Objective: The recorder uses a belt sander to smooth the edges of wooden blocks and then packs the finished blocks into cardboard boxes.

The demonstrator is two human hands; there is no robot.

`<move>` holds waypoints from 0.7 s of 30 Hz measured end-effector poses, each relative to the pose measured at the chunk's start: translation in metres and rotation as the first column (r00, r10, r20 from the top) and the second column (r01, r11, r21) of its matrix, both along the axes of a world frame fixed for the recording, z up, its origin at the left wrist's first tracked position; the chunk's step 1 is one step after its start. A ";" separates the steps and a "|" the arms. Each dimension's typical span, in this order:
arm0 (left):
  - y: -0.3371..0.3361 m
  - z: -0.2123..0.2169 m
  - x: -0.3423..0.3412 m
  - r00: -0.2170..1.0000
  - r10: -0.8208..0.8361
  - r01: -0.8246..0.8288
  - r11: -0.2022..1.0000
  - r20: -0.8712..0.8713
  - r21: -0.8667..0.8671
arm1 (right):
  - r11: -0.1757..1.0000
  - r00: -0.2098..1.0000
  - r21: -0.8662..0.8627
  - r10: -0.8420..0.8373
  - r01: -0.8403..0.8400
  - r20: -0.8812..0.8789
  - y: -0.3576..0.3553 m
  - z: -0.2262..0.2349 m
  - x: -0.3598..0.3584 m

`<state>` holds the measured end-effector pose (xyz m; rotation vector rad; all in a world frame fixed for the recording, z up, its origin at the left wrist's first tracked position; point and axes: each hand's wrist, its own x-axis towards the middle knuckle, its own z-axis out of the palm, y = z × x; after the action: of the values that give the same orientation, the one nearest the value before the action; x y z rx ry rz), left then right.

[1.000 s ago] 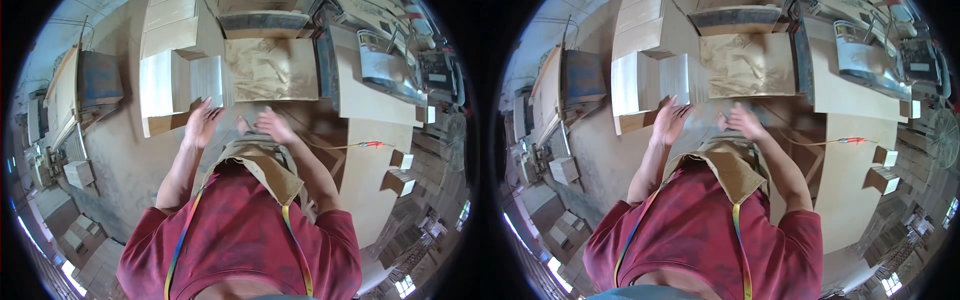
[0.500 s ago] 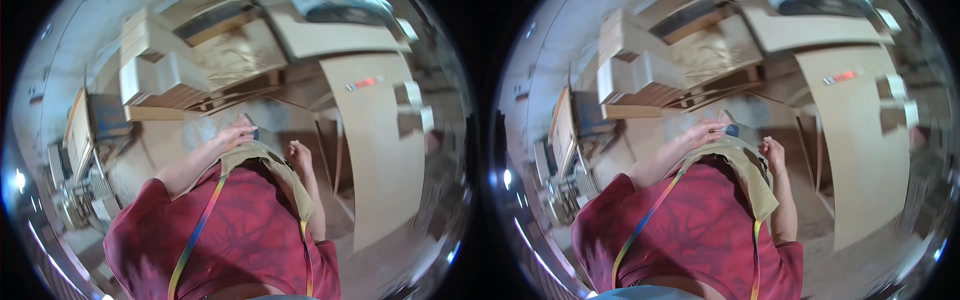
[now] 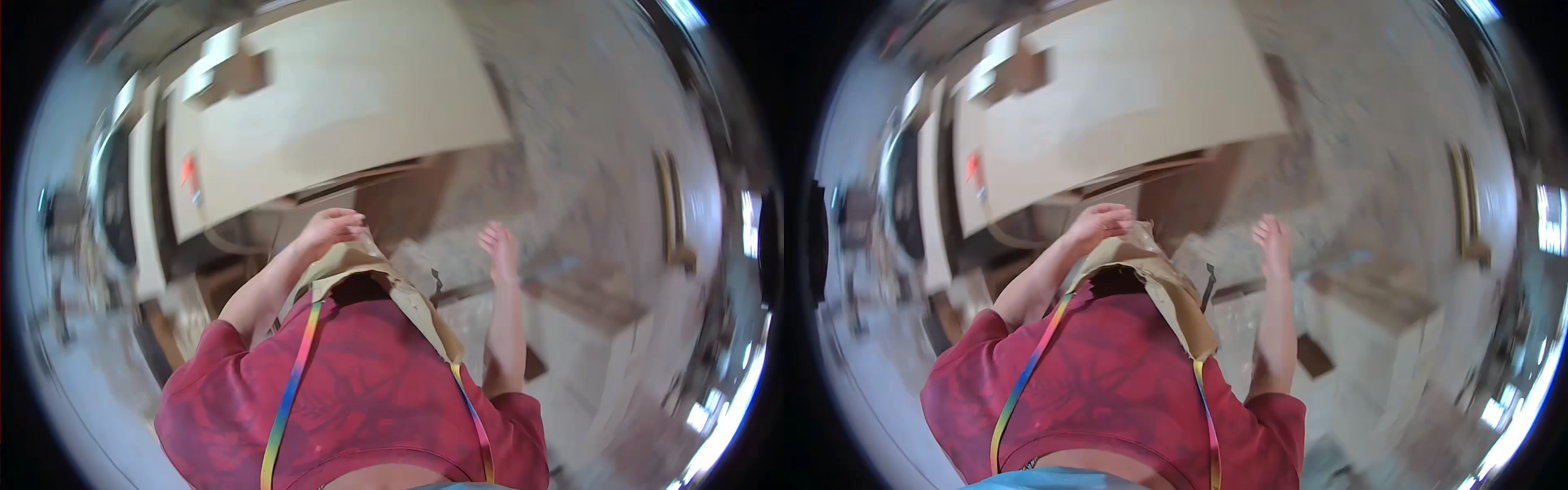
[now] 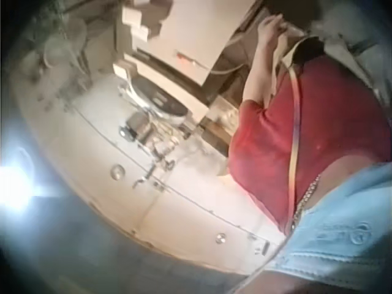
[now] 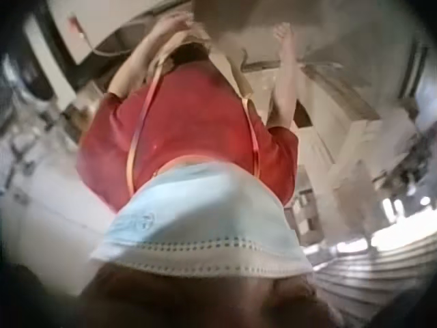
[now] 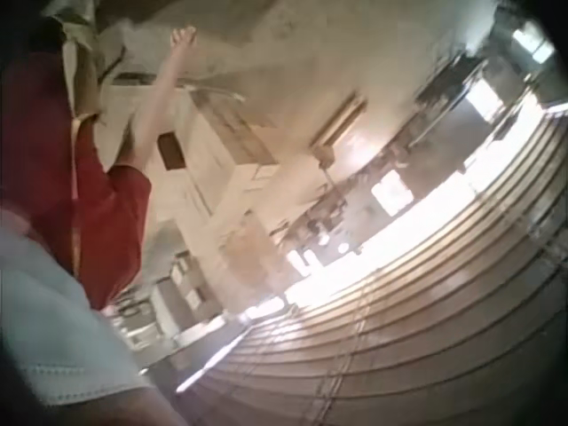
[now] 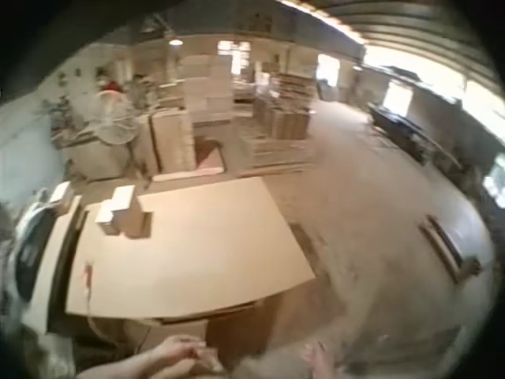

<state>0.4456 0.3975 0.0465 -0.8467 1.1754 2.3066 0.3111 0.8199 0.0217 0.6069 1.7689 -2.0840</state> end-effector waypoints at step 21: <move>-0.005 -0.089 -0.315 0.926 -0.377 0.376 0.921 0.012 -0.102 | 0.868 0.681 0.348 -0.495 0.355 0.539 -0.043 -0.103 0.269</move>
<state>0.1306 0.3924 -0.0424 -0.5817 1.3382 1.9515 0.5798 0.7772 -0.0813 1.6999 1.5444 -1.6291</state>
